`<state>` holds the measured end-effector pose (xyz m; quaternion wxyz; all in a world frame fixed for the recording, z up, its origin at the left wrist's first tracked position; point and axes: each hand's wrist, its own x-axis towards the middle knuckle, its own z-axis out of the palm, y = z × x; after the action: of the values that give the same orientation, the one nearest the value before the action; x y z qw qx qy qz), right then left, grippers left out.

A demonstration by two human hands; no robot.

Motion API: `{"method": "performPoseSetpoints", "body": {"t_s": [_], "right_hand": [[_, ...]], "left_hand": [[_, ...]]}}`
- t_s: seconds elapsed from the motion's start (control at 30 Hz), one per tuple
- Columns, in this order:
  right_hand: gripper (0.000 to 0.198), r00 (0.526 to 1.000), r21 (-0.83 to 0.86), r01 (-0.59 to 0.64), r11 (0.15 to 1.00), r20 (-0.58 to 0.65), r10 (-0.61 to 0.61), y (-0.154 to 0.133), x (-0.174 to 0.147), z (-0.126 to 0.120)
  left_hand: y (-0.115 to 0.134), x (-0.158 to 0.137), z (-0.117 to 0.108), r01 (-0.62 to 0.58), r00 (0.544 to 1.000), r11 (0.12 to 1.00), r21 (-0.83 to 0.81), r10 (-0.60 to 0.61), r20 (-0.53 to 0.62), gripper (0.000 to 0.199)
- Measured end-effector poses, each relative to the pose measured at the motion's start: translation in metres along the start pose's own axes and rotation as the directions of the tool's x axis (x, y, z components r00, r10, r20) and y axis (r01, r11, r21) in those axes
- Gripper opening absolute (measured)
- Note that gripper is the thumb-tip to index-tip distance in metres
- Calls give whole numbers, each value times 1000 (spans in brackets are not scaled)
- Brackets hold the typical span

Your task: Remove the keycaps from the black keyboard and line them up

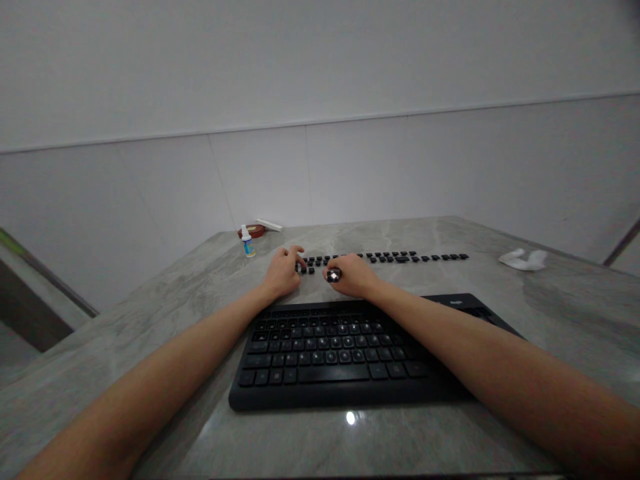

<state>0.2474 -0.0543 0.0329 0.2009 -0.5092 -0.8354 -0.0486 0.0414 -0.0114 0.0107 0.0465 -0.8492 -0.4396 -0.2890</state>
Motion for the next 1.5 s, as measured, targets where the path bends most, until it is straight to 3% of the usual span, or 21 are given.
{"method": "performPoseSetpoints", "body": {"t_s": [0.27,1.03,1.3,1.5], "right_hand": [[25,1000,-6,13,1000,-3,-13,2,1,2],[27,999,-6,28,1000,-18,-28,3,1,2],[26,999,10,16,1000,-32,-15,3,2,3],[28,998,43,-17,999,-56,19,5,2,4]], "left_hand": [[0,-1,1,-119,990,993,-8,119,72,69],[-8,-1,7,-114,991,993,12,113,65,66],[-4,-1,3,-104,994,995,-5,104,-12,66],[-5,-2,4,-120,993,993,-5,121,18,67]]}}
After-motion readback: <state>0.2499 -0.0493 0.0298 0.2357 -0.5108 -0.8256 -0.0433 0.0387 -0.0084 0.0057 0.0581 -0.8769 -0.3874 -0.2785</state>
